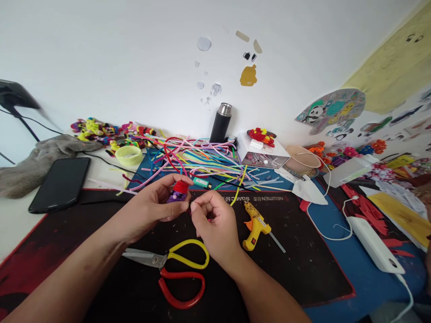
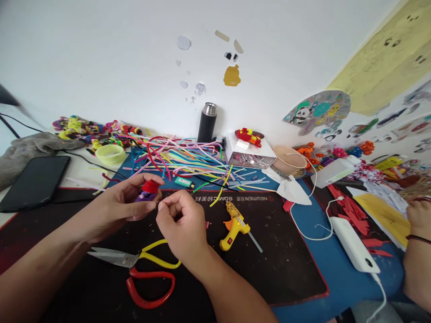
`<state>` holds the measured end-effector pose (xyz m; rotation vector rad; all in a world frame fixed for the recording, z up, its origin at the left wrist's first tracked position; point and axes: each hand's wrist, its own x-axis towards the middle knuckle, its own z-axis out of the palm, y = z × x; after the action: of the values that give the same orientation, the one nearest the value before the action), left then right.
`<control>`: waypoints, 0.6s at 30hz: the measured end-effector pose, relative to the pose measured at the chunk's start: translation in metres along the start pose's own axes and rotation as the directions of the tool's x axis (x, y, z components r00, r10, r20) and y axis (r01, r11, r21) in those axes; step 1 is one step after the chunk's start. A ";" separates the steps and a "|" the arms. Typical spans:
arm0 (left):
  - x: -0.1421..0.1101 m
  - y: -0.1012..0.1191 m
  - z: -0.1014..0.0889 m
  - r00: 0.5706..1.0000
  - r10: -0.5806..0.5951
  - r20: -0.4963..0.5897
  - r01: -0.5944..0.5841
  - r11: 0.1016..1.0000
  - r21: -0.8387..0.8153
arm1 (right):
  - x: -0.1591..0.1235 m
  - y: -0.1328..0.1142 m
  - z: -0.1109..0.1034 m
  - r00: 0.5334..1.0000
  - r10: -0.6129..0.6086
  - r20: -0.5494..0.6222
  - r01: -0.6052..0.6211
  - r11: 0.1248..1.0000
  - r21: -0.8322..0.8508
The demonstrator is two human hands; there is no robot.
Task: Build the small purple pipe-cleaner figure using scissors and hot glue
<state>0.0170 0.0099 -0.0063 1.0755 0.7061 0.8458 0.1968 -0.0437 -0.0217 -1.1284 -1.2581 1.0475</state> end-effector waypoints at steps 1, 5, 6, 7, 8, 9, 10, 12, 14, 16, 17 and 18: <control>0.000 0.001 0.000 1.000 -0.001 -0.001 0.001 1.000 0.001 | 0.000 0.000 0.000 1.000 0.000 0.000 0.000 1.000 0.000; 0.001 0.002 0.001 1.000 -0.004 -0.009 0.004 1.000 0.004 | -0.002 0.001 0.000 1.000 -0.003 -0.002 0.003 1.000 -0.002; 0.001 0.002 0.002 1.000 -0.003 -0.008 0.003 1.000 0.006 | -0.002 0.001 0.000 1.000 -0.004 -0.003 0.004 1.000 -0.005; 0.001 0.002 0.002 1.000 -0.003 -0.007 0.003 1.000 0.009 | -0.002 0.001 0.000 1.000 -0.004 -0.006 0.004 1.000 -0.007; 0.001 0.002 0.002 1.000 -0.002 -0.008 0.002 1.000 0.014 | -0.002 0.001 0.000 1.000 -0.004 -0.008 0.004 1.000 -0.011; 0.001 0.003 0.002 1.000 -0.002 -0.010 0.002 1.000 0.021 | -0.001 0.001 0.000 1.000 -0.004 -0.010 0.004 1.000 -0.014; 0.001 0.003 0.002 1.000 -0.003 -0.014 0.004 1.000 0.029 | -0.001 0.000 0.000 1.000 -0.005 -0.013 0.005 1.000 -0.016; 0.000 0.003 0.001 1.000 -0.009 -0.025 0.010 0.999 0.041 | 0.001 0.000 -0.001 1.000 -0.008 -0.023 0.008 1.000 -0.014; 0.001 0.003 0.000 0.999 -0.017 -0.033 0.018 0.999 0.040 | 0.002 0.000 -0.001 0.999 -0.008 -0.039 0.008 1.000 -0.010; 0.001 0.003 -0.001 0.999 -0.022 -0.036 0.023 0.999 0.034 | 0.003 0.000 -0.002 0.999 -0.003 -0.050 0.003 1.000 -0.004; 0.001 0.003 -0.001 0.999 -0.021 -0.035 0.022 0.999 0.033 | 0.003 0.000 -0.002 0.999 0.000 -0.051 0.000 1.000 -0.001; 0.002 0.003 -0.001 0.999 -0.017 -0.031 0.018 0.999 0.034 | 0.003 0.000 -0.002 0.999 0.003 -0.050 -0.003 1.000 0.002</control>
<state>0.0160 0.0126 -0.0042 1.0875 0.7575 0.8388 0.1993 -0.0406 -0.0216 -1.1482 -1.2158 1.0167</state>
